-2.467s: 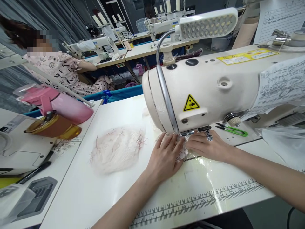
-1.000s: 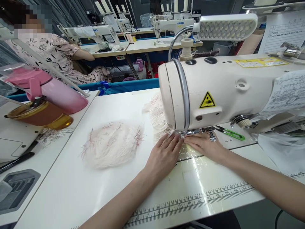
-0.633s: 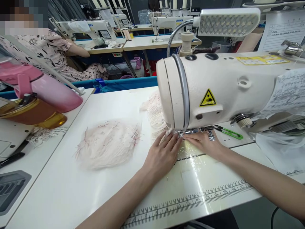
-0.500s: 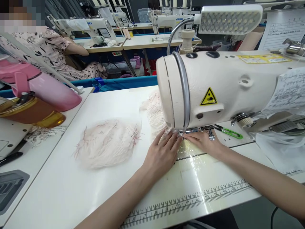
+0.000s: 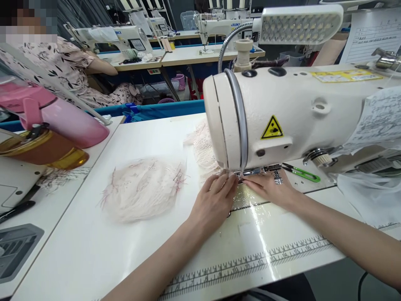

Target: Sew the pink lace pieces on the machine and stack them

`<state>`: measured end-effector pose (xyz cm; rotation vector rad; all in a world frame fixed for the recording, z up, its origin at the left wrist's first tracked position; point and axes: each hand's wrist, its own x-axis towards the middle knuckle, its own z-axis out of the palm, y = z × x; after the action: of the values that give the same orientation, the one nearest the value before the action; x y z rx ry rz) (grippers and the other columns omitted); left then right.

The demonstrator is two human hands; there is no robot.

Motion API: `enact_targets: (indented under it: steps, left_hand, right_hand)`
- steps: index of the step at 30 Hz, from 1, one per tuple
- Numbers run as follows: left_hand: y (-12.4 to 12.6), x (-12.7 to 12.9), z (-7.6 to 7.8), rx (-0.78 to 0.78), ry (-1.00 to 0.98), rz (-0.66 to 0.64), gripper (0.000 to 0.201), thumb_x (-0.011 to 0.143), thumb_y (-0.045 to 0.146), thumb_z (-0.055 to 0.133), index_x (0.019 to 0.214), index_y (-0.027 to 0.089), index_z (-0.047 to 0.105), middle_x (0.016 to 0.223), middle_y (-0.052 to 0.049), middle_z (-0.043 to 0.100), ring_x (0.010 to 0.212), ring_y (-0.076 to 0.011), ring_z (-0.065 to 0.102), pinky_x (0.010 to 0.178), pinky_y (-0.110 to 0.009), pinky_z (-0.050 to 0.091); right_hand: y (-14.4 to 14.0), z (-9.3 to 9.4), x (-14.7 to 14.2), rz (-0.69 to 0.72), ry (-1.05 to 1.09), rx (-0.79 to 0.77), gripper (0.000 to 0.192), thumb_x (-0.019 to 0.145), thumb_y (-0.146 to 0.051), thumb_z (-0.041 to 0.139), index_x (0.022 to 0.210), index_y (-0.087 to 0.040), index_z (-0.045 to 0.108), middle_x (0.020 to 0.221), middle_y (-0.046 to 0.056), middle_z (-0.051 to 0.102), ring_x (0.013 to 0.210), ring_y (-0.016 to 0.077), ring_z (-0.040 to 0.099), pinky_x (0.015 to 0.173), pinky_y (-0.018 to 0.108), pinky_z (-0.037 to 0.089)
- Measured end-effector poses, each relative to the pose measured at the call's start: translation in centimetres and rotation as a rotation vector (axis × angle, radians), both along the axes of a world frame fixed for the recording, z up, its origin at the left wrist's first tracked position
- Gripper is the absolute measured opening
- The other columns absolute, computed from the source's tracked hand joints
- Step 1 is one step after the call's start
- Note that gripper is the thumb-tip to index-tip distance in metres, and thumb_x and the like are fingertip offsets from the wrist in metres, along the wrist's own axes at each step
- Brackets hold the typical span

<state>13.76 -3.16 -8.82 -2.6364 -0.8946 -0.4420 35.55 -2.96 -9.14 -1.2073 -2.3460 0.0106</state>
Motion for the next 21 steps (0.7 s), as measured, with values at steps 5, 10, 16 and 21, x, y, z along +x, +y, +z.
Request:
enact_targets:
  steps: [5, 10, 16, 21]
  left_hand:
    - [0.0, 0.0, -0.2, 0.048, -0.03, 0.01, 0.032, 0.089, 0.012, 0.047, 0.117, 0.006, 0.061, 0.119, -0.014, 0.065, 0.106, -0.0249, 0.061, 0.099, -0.04, 0.045]
    - [0.1, -0.1, 0.2, -0.039, -0.042, 0.053, 0.037, 0.09, 0.019, 0.045, 0.123, 0.007, 0.058, 0.123, -0.014, 0.063, 0.114, -0.0282, 0.058, 0.101, -0.045, 0.043]
    - [0.1, -0.1, 0.4, -0.069, -0.039, 0.059, 0.038, 0.09, 0.019, 0.046, 0.126, 0.012, 0.057, 0.125, -0.01, 0.062, 0.117, -0.0275, 0.056, 0.103, -0.046, 0.04]
    - [0.1, -0.1, 0.3, -0.073, -0.017, 0.079, 0.039, 0.089, 0.019, 0.047, 0.126, 0.011, 0.057, 0.127, -0.011, 0.061, 0.118, -0.0285, 0.056, 0.106, -0.048, 0.036]
  right_hand:
    - [-0.4, -0.8, -0.6, -0.06, -0.004, 0.114, 0.026, 0.092, -0.035, 0.049, 0.111, -0.029, 0.066, 0.099, 0.001, 0.072, 0.083, 0.0186, 0.062, 0.086, 0.04, 0.044]
    - [-0.5, -1.3, -0.8, -0.096, -0.002, 0.152, 0.027, 0.093, -0.04, 0.048, 0.109, -0.031, 0.068, 0.094, 0.001, 0.073, 0.081, 0.0196, 0.063, 0.088, 0.042, 0.042]
    - [-0.6, -1.3, -0.6, -0.074, -0.002, 0.138, 0.029, 0.095, -0.04, 0.044, 0.111, -0.031, 0.067, 0.101, 0.001, 0.072, 0.086, 0.0211, 0.064, 0.091, 0.045, 0.042]
    - [-0.6, -1.3, -0.6, -0.083, -0.007, 0.112, 0.03, 0.095, -0.041, 0.045, 0.109, -0.029, 0.069, 0.1, 0.004, 0.072, 0.09, 0.0216, 0.064, 0.093, 0.045, 0.043]
